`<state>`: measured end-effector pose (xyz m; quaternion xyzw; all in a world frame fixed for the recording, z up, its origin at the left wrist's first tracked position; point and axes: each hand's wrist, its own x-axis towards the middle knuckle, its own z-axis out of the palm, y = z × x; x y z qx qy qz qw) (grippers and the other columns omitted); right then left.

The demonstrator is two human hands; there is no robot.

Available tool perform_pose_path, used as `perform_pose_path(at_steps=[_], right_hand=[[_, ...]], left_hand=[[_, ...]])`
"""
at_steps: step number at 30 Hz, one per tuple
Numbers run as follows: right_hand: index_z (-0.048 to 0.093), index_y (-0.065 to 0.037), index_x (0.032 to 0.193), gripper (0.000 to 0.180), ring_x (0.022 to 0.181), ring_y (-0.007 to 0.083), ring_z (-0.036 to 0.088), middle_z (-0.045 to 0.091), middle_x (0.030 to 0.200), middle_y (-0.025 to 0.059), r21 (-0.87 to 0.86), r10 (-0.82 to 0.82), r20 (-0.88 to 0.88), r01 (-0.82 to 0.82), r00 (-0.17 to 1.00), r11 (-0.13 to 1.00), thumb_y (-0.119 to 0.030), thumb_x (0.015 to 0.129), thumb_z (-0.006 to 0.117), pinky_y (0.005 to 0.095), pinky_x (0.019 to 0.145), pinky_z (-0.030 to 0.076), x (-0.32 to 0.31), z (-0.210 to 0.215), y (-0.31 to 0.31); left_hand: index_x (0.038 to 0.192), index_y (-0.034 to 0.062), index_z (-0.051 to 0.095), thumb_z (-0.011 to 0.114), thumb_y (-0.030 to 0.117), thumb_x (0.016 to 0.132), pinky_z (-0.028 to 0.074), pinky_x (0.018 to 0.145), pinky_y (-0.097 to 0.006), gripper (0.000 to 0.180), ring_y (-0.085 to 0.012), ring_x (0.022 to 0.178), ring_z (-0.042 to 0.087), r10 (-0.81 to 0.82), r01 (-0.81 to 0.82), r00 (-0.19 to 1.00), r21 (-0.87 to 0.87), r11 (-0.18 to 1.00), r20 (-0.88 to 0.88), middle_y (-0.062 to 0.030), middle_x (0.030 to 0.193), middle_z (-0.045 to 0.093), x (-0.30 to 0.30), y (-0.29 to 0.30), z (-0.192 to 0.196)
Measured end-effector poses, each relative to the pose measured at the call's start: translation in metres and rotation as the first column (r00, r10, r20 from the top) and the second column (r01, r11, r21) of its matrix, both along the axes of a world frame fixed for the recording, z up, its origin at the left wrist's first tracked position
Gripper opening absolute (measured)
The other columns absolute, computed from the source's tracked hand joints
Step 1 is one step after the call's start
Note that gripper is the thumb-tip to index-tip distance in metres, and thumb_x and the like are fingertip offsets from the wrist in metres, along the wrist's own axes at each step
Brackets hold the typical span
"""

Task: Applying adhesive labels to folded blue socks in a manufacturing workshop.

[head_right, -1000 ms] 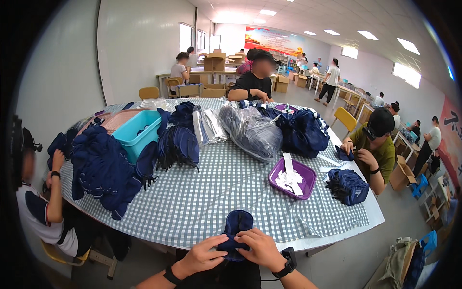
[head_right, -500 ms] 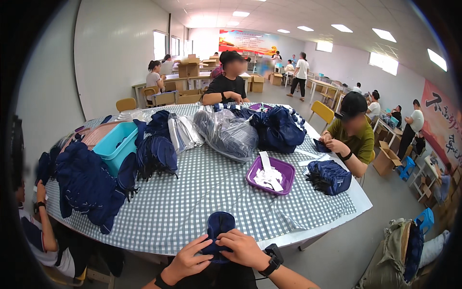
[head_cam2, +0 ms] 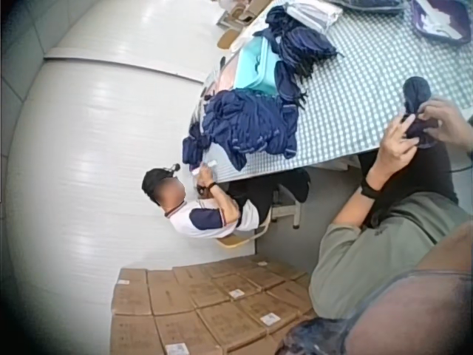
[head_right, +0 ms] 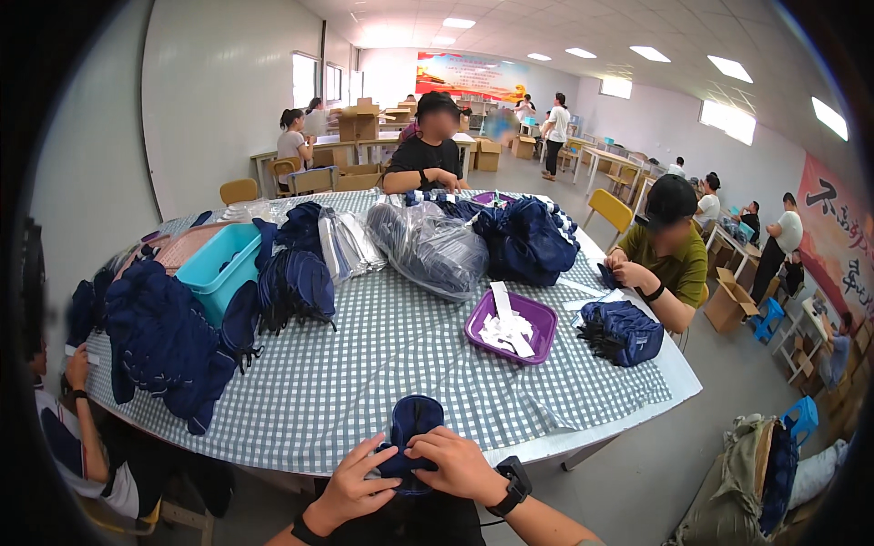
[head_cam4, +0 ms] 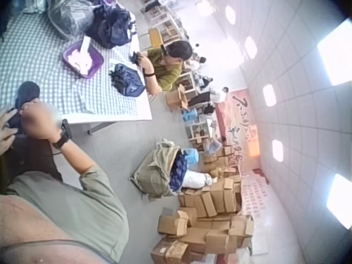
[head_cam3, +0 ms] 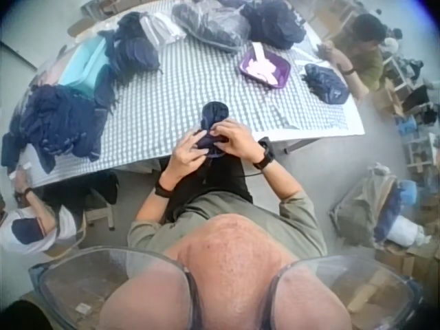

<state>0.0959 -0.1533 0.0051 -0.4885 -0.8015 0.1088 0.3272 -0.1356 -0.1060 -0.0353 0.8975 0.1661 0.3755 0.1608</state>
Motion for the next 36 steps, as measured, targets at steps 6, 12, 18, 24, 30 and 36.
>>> perform_pose_path(at_steps=[6,12,18,24,30,36], right_hand=[[0.068,-0.010,0.099,0.030,0.097,0.0225,0.063,0.068,0.111,-0.0004,-0.005,0.004,-0.018,-0.004,1.000,1.000,-0.011,0.071,0.078,0.0334,0.082,0.054,0.0000,-0.0032,0.0009],[0.066,-0.009,0.099,0.030,0.093,0.0235,0.064,0.069,0.108,0.0000,0.000,0.008,-0.039,-0.008,0.999,1.000,-0.010,0.071,0.077,0.0341,0.079,0.054,0.0007,-0.0035,0.0007],[0.066,-0.009,0.098,0.029,0.093,0.0226,0.065,0.069,0.107,-0.0001,0.030,-0.002,-0.003,0.002,1.000,1.000,-0.010,0.071,0.077,0.0332,0.077,0.054,-0.0022,-0.0005,-0.0003],[0.066,-0.009,0.097,0.028,0.093,0.0226,0.065,0.069,0.108,0.0002,0.021,-0.017,-0.011,0.017,1.000,1.000,-0.011,0.072,0.076,0.0332,0.077,0.054,-0.0018,-0.0032,-0.0012],[0.066,-0.008,0.096,0.028,0.093,0.0241,0.065,0.069,0.106,0.0026,0.002,-0.010,-0.082,0.011,0.997,1.000,-0.009,0.070,0.077,0.0344,0.078,0.054,0.0013,0.0007,-0.0020],[0.066,-0.007,0.095,0.029,0.091,0.0244,0.065,0.070,0.105,0.0031,0.014,-0.005,-0.118,0.007,0.993,1.000,-0.008,0.069,0.078,0.0344,0.079,0.053,0.0023,0.0060,-0.0024]], left_hand=[[0.085,0.0098,0.078,0.080,0.013,0.070,0.043,0.106,-0.051,0.016,-0.0363,0.132,0.049,0.025,-0.025,1.000,0.005,1.000,0.000,-0.0104,0.133,0.060,0.0003,-0.0022,0.0062],[0.087,0.0070,0.077,0.078,0.008,0.071,0.047,0.106,-0.043,0.015,-0.0342,0.132,0.050,-0.046,0.046,0.999,-0.069,0.997,0.014,-0.0128,0.133,0.060,0.0009,0.0007,0.0031],[0.088,0.0065,0.076,0.077,0.007,0.072,0.048,0.105,-0.041,0.016,-0.0326,0.132,0.051,-0.050,0.051,0.999,-0.077,0.996,0.020,-0.0129,0.133,0.060,-0.0001,0.0008,0.0025],[0.088,0.0064,0.077,0.078,0.008,0.071,0.048,0.104,-0.041,0.017,-0.0350,0.130,0.052,-0.019,0.022,0.999,-0.076,0.997,0.046,-0.0161,0.132,0.059,0.0011,-0.0012,0.0003],[0.087,0.0071,0.077,0.078,0.008,0.070,0.046,0.105,-0.044,0.017,-0.0371,0.132,0.050,0.010,-0.007,0.999,-0.064,0.998,0.045,-0.0168,0.134,0.058,0.0001,-0.0038,-0.0006],[0.086,0.0110,0.079,0.080,0.013,0.069,0.040,0.109,-0.051,0.018,-0.0369,0.137,0.043,0.046,-0.045,0.999,-0.036,0.998,0.026,-0.0154,0.137,0.056,-0.0016,-0.0054,-0.0026]])
